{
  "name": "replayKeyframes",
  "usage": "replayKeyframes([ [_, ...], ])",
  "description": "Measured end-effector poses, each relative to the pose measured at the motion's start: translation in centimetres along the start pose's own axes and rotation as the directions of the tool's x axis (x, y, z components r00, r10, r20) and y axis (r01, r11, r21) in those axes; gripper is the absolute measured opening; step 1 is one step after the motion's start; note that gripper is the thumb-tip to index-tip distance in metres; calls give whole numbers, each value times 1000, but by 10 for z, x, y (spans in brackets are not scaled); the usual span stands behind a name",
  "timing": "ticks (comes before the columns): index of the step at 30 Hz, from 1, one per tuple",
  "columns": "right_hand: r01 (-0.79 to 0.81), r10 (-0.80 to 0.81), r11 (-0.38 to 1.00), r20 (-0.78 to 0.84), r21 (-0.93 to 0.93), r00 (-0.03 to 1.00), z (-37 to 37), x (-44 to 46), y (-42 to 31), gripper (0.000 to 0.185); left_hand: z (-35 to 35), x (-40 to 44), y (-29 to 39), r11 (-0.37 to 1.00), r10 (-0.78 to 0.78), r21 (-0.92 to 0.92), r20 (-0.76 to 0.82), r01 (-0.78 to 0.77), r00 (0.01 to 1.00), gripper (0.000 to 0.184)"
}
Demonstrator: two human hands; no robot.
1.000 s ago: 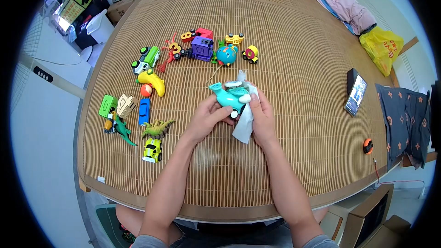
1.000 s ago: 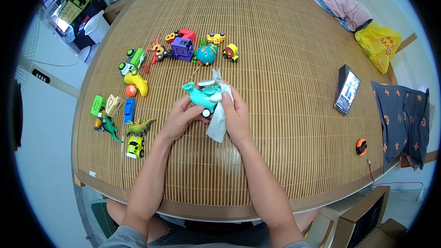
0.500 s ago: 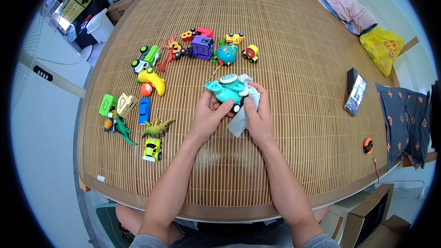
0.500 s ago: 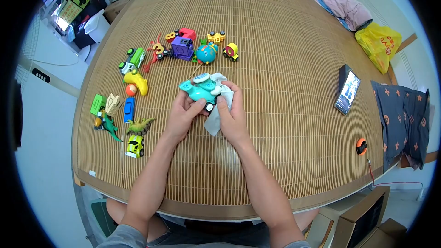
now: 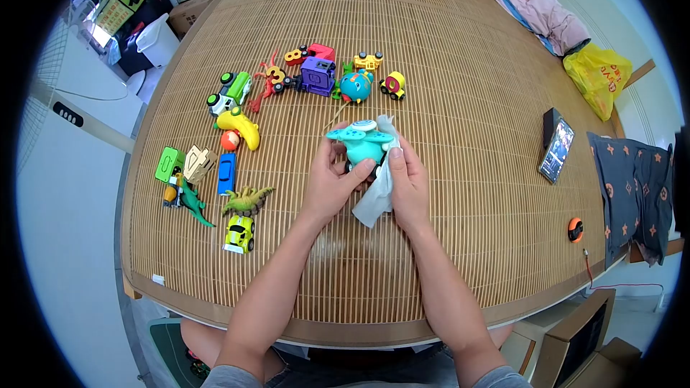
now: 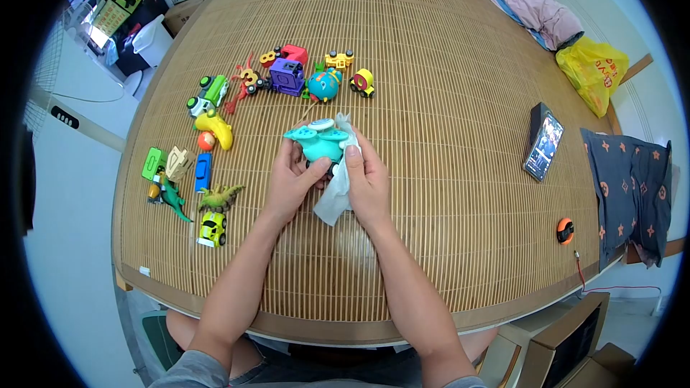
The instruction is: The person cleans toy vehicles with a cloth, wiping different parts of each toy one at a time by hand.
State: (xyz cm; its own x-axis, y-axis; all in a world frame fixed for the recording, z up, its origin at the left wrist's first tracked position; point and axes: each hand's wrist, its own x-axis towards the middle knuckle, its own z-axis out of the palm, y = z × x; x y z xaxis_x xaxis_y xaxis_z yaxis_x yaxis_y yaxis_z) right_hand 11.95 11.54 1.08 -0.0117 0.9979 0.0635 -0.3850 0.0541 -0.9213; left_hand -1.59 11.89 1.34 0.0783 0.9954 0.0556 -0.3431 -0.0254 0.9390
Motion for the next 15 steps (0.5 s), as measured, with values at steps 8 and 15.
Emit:
replayKeyframes([
  [8,-27,31,998,-82,61,996,-6,2,4,36,-15,3,-2,977,-214,34,88,212,973,73],
  [15,4,3,999,-167,37,986,-3,0,0,35,-4,1,-2,989,-148,-8,47,148,988,70],
])
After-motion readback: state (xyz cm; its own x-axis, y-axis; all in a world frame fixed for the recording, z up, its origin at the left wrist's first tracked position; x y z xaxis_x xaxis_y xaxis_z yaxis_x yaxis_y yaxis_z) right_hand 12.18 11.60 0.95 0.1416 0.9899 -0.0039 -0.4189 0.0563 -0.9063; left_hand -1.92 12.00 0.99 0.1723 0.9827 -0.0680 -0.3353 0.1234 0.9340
